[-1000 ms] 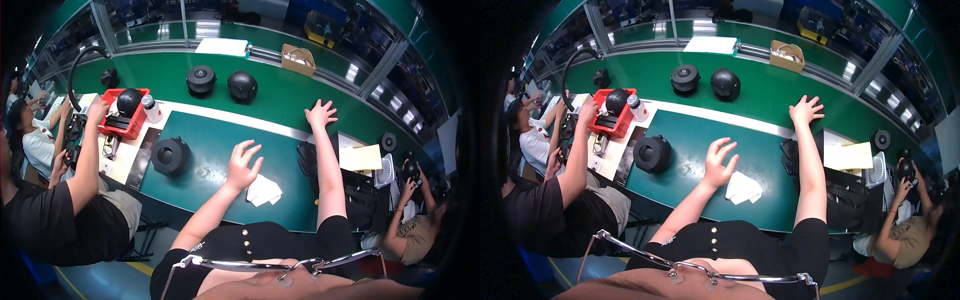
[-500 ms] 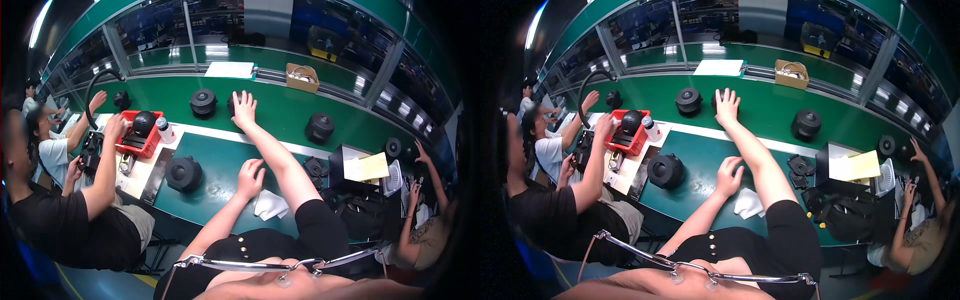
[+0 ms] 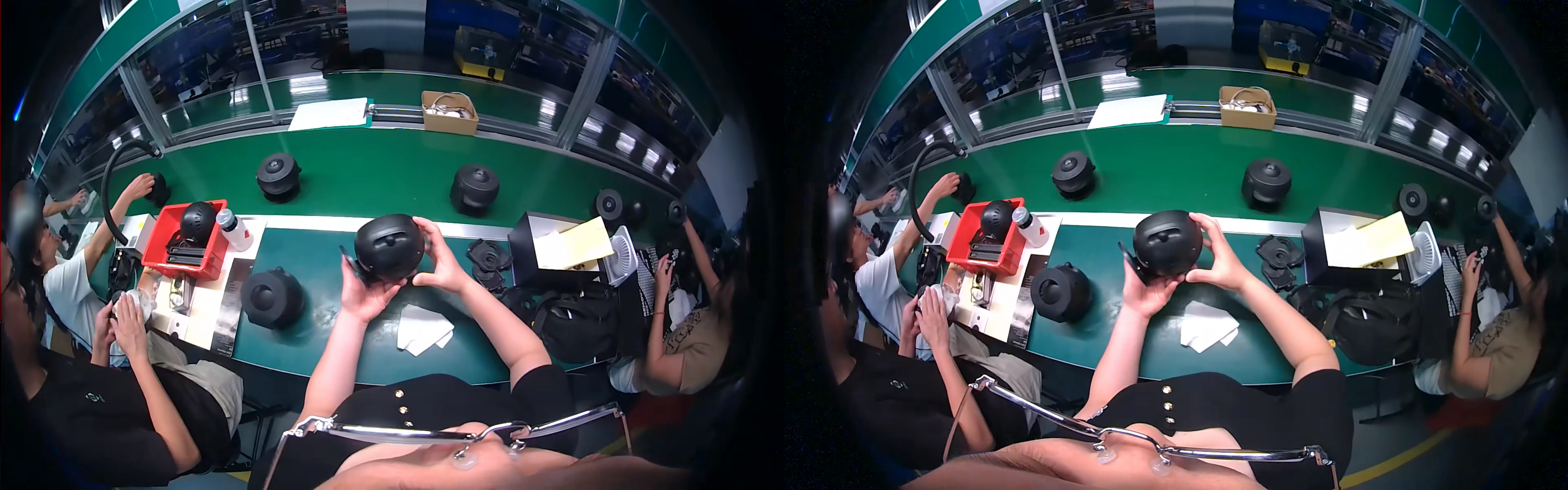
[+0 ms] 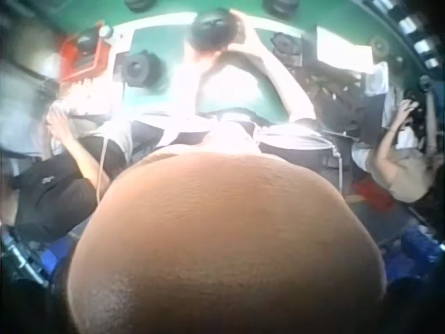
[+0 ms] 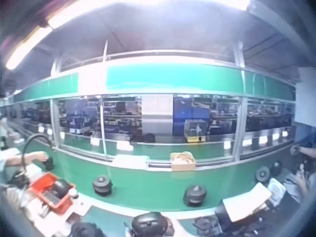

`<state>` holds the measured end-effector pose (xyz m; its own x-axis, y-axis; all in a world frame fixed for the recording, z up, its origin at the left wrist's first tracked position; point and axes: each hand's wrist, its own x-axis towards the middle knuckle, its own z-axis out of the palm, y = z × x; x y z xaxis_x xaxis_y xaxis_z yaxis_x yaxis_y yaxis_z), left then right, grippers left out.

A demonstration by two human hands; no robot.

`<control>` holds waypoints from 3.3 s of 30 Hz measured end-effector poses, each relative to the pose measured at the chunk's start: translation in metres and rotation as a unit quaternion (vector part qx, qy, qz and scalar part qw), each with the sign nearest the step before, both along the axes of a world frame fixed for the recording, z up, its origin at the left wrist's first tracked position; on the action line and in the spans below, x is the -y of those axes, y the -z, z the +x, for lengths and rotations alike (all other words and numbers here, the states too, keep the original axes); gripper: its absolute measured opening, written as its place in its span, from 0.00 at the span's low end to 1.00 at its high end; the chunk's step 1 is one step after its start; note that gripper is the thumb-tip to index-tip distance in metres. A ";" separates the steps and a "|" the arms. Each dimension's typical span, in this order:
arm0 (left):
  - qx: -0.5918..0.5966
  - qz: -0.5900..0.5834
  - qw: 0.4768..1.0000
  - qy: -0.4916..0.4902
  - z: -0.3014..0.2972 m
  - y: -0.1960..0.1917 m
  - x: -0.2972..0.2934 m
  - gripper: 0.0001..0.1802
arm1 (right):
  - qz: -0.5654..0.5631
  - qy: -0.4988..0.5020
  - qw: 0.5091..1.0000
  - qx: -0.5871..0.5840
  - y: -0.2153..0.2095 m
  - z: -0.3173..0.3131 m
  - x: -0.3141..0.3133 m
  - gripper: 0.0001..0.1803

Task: The person takes camera housings from the conveyor line, wipes them with a cloth by hand, rotates them to check different sides, and places them onto the workbench.

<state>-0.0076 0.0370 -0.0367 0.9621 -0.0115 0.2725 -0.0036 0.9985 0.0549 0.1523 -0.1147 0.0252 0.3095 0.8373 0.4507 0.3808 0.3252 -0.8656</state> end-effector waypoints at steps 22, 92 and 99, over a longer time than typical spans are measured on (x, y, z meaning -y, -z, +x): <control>-0.178 0.320 0.817 -0.445 0.005 0.005 0.009 0.56 | 0.006 0.166 0.975 -0.146 -0.019 -0.005 0.012 0.15; -0.139 0.690 0.464 -0.538 0.002 -0.039 0.039 0.45 | -0.218 -0.015 0.866 -0.450 0.030 0.008 0.026 0.33; -0.171 0.713 0.345 -0.586 0.005 -0.025 0.038 0.34 | -0.225 0.030 0.938 0.264 0.014 -0.060 0.095 0.26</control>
<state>-0.0030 -0.0008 -0.0121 0.5073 0.5513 0.6624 -0.1085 -0.7216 0.6837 0.0928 -0.2098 0.0113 0.1949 0.9676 0.1604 0.8008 -0.0625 -0.5957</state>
